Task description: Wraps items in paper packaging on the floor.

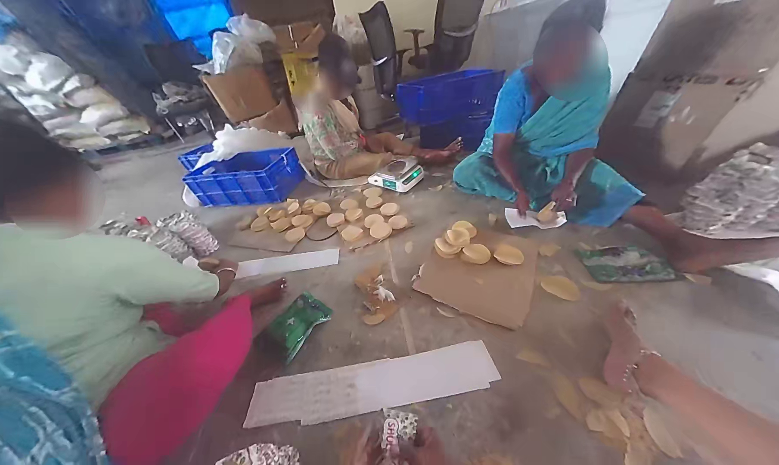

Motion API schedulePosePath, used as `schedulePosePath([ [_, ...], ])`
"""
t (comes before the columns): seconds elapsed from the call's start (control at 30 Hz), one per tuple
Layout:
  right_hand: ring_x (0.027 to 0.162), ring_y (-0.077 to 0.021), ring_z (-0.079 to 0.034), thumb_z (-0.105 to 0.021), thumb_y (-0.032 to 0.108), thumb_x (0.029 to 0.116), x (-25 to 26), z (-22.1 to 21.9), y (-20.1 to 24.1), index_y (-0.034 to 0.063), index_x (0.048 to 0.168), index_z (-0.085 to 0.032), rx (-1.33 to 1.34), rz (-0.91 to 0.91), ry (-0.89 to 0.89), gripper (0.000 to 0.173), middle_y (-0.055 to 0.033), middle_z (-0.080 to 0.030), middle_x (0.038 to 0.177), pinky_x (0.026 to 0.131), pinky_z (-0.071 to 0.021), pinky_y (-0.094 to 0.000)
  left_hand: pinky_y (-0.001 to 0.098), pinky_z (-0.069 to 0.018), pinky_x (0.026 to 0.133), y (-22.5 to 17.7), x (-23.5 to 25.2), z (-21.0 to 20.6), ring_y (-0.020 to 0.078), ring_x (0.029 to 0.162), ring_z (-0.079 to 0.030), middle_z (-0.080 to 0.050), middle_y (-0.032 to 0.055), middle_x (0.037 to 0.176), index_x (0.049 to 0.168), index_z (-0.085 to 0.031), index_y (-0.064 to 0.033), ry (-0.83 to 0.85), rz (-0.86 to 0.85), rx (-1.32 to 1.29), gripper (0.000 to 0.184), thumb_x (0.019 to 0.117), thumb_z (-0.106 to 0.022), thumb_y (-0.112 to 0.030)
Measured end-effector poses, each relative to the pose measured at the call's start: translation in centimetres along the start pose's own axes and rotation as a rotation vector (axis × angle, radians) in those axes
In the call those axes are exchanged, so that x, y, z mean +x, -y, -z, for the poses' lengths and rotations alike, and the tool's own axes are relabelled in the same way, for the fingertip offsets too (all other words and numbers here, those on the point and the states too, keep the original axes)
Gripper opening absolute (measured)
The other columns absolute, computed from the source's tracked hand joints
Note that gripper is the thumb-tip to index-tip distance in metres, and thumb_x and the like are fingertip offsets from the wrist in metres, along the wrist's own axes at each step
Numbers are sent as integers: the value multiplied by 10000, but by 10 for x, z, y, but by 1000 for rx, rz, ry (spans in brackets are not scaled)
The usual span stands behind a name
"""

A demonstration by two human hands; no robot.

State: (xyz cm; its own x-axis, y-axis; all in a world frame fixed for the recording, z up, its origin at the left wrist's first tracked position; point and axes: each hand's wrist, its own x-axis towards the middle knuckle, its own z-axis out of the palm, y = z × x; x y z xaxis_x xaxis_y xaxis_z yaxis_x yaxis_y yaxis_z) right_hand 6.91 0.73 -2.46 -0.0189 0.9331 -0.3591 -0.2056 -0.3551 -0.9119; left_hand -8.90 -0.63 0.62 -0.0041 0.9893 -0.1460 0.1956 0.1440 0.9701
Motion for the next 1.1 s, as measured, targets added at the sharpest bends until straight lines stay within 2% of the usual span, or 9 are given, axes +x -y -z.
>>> schedulePosePath([
  [0.1,957,-170,-701,-766,135,894,2,12,13,-56,1199,-661,-184,-15,50,375,-141,-730,1038,917,-571,-366,428,-530,1040,-13,14,6,315,1198,-652,-604,297,1341,1458,-415,130,54,212,-111,658,880,-713,35],
  [0.2,1084,-195,-681,-763,133,885,6,19,17,-80,1281,-615,-242,69,103,474,-185,-700,1175,997,-546,-374,443,-511,1048,-10,33,6,314,1213,-628,-603,271,1342,1439,-461,89,98,339,-120,625,886,-731,-21],
  [0.27,1059,-176,-693,-741,70,885,12,22,19,-88,1264,-610,-223,117,144,431,-173,-706,1153,978,-562,-356,466,-490,1063,-7,42,6,331,1232,-604,-592,274,1348,1434,-471,84,123,382,-128,627,881,-737,-41],
  [0.33,992,-149,-706,-724,49,897,13,22,26,-86,1224,-622,-224,110,148,368,-147,-725,1079,936,-575,-342,460,-502,1025,-8,47,5,311,1173,-617,-611,258,1293,1404,-487,84,150,429,-160,568,896,-716,-25],
  [0.47,860,-116,-698,-721,98,906,16,20,33,-39,1099,-675,-247,50,122,242,-85,-724,927,842,-579,-331,417,-543,955,-1,50,5,239,1049,-657,-655,208,1180,1326,-516,99,188,441,-282,439,917,-659,33],
  [0.67,802,-103,-688,-701,124,932,16,15,34,-26,1036,-693,-290,32,88,183,-69,-719,864,801,-573,-325,363,-563,910,-6,43,-1,167,993,-669,-670,162,1130,1324,-488,100,75,393,-378,447,898,-625,89],
  [0.83,869,-178,-682,-679,152,955,9,12,37,-62,1038,-700,-379,66,20,231,-141,-711,916,851,-553,-392,382,-561,937,-11,44,-2,198,1024,-679,-678,192,1165,1341,-517,97,65,416,-356,448,918,-657,50],
  [0.93,843,-197,-671,-706,177,934,9,11,30,-74,986,-704,-408,87,-29,257,-157,-698,891,821,-548,-407,395,-565,934,-14,43,-1,205,1027,-680,-679,185,1168,1344,-526,78,70,454,-377,449,925,-674,19],
  [1.1,896,-117,-711,-746,65,873,10,11,33,-48,1153,-651,-166,53,-4,317,-96,-735,975,860,-594,-329,441,-559,944,-18,42,4,236,1007,-704,-729,179,1092,1227,-660,60,62,425,-96,410,888,-779,-137],
])
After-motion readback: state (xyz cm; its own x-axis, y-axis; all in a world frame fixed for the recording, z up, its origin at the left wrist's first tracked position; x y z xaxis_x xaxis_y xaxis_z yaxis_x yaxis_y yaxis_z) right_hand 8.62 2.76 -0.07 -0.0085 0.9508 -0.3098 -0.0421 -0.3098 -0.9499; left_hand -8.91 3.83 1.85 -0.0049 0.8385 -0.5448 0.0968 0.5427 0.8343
